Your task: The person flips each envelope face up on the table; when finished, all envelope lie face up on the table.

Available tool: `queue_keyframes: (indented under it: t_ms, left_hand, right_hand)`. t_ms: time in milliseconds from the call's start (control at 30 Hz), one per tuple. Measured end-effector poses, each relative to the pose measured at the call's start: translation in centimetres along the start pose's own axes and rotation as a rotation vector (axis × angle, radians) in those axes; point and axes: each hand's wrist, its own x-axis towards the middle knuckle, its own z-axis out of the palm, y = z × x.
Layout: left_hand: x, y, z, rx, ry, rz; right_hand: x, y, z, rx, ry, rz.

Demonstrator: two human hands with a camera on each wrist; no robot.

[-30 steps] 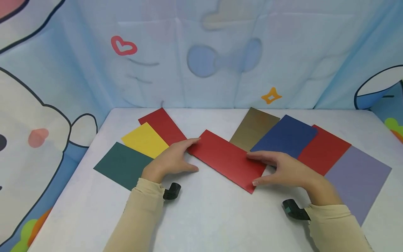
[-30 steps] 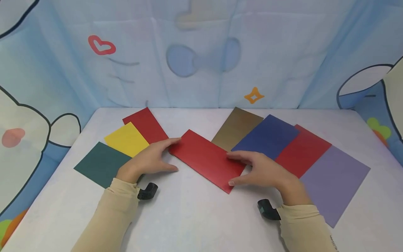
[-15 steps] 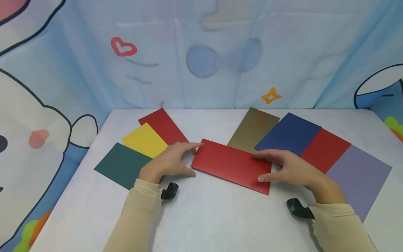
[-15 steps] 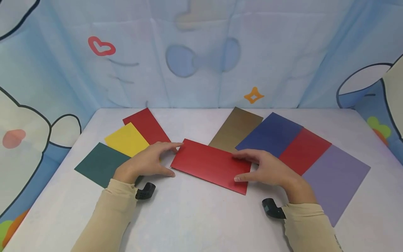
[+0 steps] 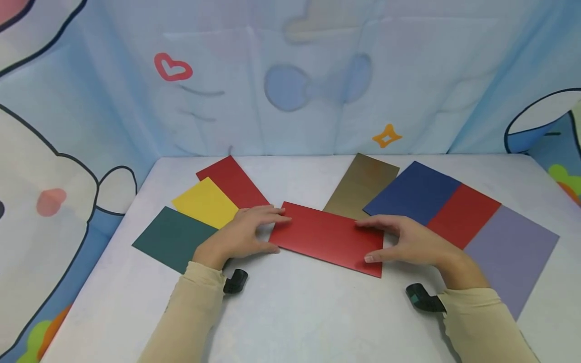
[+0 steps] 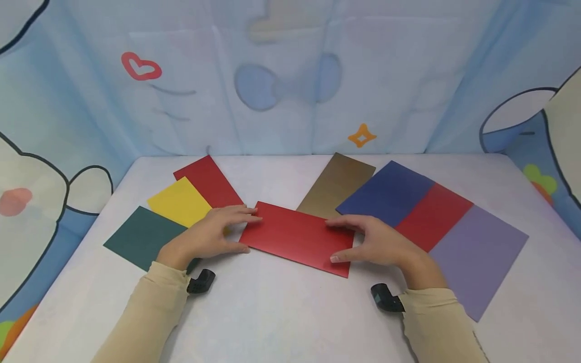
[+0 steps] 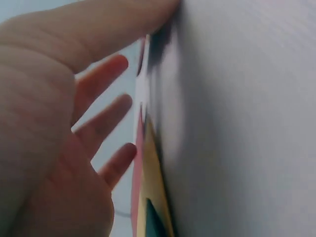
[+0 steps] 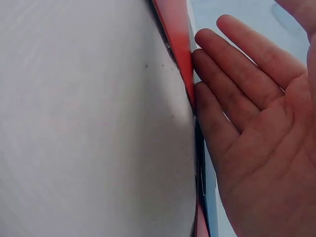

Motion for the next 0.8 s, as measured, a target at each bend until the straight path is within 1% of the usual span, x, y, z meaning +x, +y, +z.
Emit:
queue_keyframes:
  t_ms: [67, 200, 267, 333, 500, 633, 800]
  left_hand:
    - [-0.25, -0.03, 0.03, -0.017, -0.014, -0.020]
    - [-0.65, 0.20, 0.20, -0.050, -0.024, -0.086]
    - [-0.73, 0.40, 0.27, -0.059, -0.023, -0.095]
    - [-0.77, 0.52, 0.33, -0.069, -0.025, -0.068]
    - [-0.72, 0.36, 0.45, -0.130, -0.030, 0.041]
    - [-0.74, 0.12, 0.39, -0.186, -0.031, 0.064]
    - [-0.77, 0.06, 0.22, -0.223, -0.015, 0.091]
  right_hand:
    - [0.06, 0.03, 0.05, -0.009, 0.003, 0.000]
    - [0.09, 0.09, 0.21, -0.024, 0.012, -0.003]
    - [0.05, 0.04, 0.27, -0.028, 0.015, -0.003]
    - [0.05, -0.04, 0.37, -0.026, 0.015, -0.007]
    - [0.13, -0.27, 0.49, 0.004, 0.009, -0.040]
    - [0.15, -0.43, 0.38, 0.038, 0.003, -0.068]
    - [0.10, -0.36, 0.18, 0.063, -0.013, -0.088]
